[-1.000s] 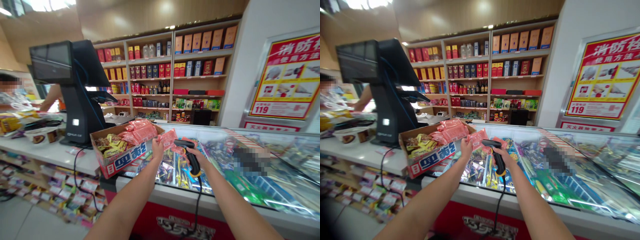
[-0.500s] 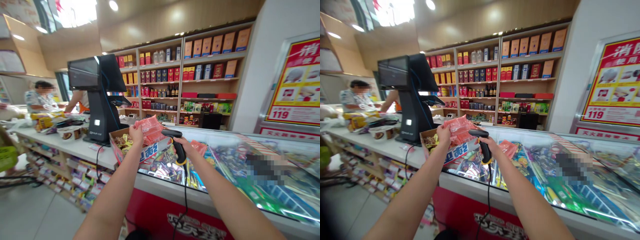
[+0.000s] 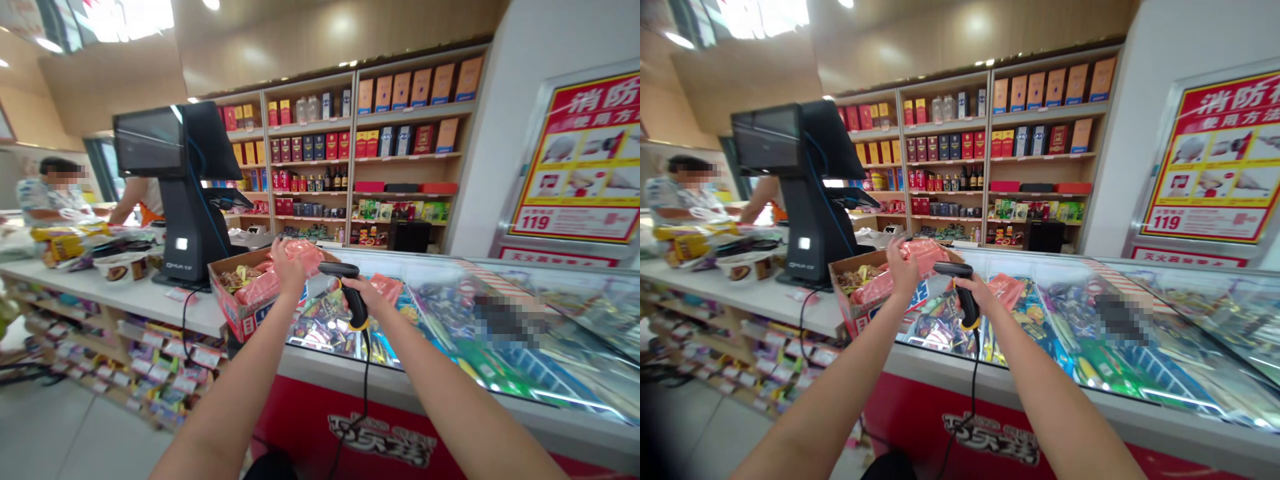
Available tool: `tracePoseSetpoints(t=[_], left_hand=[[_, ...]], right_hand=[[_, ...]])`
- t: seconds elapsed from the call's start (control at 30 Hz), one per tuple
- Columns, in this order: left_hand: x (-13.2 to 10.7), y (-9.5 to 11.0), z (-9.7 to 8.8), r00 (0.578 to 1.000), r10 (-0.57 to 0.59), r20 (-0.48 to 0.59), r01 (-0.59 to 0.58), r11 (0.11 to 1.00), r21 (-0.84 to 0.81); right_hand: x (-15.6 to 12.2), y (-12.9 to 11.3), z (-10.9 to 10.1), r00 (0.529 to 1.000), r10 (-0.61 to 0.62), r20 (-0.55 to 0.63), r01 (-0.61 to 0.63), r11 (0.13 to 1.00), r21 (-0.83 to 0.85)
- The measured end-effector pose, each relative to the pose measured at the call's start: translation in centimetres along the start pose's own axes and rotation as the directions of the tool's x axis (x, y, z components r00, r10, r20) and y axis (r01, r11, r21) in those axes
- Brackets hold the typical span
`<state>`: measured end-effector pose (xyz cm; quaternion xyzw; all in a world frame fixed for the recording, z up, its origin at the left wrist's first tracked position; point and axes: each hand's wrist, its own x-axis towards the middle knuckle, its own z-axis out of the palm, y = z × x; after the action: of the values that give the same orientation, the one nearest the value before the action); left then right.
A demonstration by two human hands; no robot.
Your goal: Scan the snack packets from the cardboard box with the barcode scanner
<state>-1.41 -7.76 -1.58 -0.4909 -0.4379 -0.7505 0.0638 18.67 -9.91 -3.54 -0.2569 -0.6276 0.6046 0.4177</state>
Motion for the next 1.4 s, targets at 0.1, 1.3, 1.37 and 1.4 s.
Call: tracePoseSetpoints(t=[0.1,1.3,1.37,1.4], left_hand=[[-4.3,0.6,4.1,0.968,0.017,0.249,0.001,0.997,-0.075],[-10.3,-5.1,12.4,0.88,-0.417,0.229,0.455,0.878,-0.15],[-10.2,-5.1,12.3,0.884,-0.422,0.2,0.452,0.881,-0.14],[-10.2,-5.0,12.2,0.884,-0.424,0.196,0.453,0.88,-0.14]], right_hand=[[-1.2,1.1,-3.8,0.992,-0.028,-0.127,0.033,0.999,0.033],[-6.8,2.6,-11.3,0.961,0.033,-0.276,-0.035,0.999,-0.004],[-6.8,2.5,-11.1,0.965,0.027,-0.26,-0.03,1.0,-0.008],[-6.8,2.4,-11.0,0.966,0.026,-0.255,-0.03,0.999,-0.011]])
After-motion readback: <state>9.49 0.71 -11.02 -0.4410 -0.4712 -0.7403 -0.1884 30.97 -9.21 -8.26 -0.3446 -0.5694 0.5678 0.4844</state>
